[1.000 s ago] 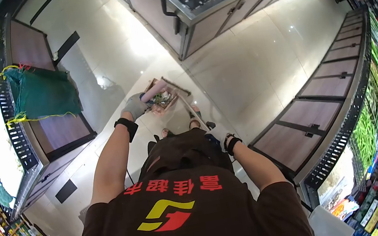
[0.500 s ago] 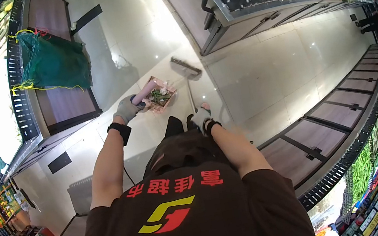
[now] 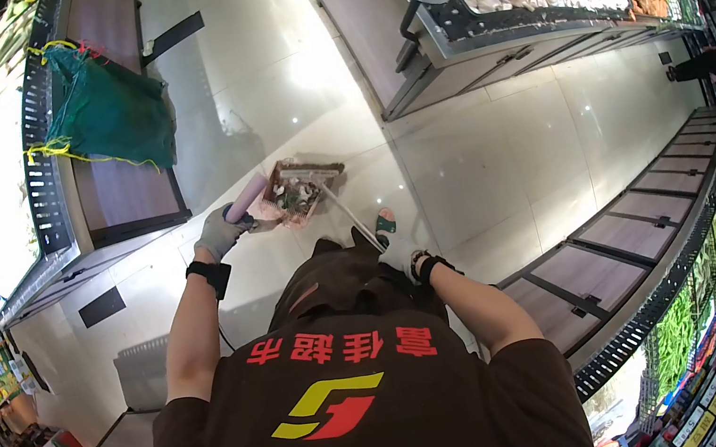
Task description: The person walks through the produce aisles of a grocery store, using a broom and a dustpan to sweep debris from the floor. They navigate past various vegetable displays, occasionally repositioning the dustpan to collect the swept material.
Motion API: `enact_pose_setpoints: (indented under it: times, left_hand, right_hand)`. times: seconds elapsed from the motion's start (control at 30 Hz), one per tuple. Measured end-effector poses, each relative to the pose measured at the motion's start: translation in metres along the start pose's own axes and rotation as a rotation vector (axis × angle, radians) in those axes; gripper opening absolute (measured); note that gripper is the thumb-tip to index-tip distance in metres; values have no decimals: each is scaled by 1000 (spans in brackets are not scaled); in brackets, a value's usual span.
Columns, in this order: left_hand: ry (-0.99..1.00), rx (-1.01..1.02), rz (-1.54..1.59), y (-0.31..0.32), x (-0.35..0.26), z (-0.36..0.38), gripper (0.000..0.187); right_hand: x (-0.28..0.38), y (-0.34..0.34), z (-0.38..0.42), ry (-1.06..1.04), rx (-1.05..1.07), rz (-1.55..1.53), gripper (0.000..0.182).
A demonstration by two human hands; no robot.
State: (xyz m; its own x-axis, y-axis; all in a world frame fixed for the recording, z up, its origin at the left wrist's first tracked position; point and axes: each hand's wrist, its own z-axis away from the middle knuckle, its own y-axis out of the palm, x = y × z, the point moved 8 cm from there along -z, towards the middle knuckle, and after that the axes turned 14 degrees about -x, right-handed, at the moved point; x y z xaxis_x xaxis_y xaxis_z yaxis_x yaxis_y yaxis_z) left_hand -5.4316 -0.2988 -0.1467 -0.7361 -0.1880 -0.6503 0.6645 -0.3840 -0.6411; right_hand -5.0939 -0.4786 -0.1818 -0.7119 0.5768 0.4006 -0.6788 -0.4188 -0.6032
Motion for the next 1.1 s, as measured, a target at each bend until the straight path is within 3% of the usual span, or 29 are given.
enact_pose_setpoints:
  times: [0.03,0.1,0.23,0.3,0.33,0.37,0.43,0.53,0.57,0.63,0.67,0.7,0.8,0.87,0.9,0.97,1.0,1.1]
  left_hand:
    - [-32,-31,4,-6,9,5,31]
    - [-41,-64,17,-12,21,13,32]
    - [-51,-62,-38,-17,27,24,32]
    - [-147,-50,-33,-26,26,29,31]
    - [-117,-66,-10,-26,32,27,30]
    - [-124,-72,-5,-29,36,27,30]
    - [-97,-89,-9,-33,38,24,29]
    - [-77,-134,-66,-40,45,24,29]
    - [-75,-146,-61,-42,48,24,29]
    - [-71,-160,-18,-48,56,27,30]
    - [-115,-160,19,-54,56,29,31]
    - [-119,-184,21,-60,60,29,31]
    - [-150,-263,85,-68,74,19,31]
    - [-166,-301,118,-75,77,6,32]
    - [-185,-328,153,-80,78,-4,33]
    - [-259,-306,180,-91,80,-27,35]
    - [-237,-371,215,-101,79,-40,36]
    - [-273,-489,262,-128,83,-78,34]
  right_hand:
    - [11,-6,-3,70,53,115,50]
    - [29,-5,-31,-68,-81,19,46]
    - [64,20,-74,-85,-30,92,39]
    - [62,56,-88,-32,58,197,35]
    - [76,63,-79,-170,37,322,29]
    - [79,65,-71,-176,41,330,29]
    - [93,71,-46,-282,237,237,24]
    - [76,50,-30,-41,329,-139,20]
    - [92,31,-24,-303,225,65,21]
    - [88,11,-24,-340,149,6,28]
    - [80,5,-35,-338,99,-219,38]
    - [68,4,-43,-221,147,-206,45]
    - [103,-28,-38,-133,136,-267,41]
    - [92,-40,-59,66,110,-451,36]
    - [92,-42,-74,54,108,-457,36]
    - [102,-58,-104,202,23,-714,25]
    - [98,-64,-117,390,-7,-819,21]
    - [108,-75,-189,498,55,-1028,6]
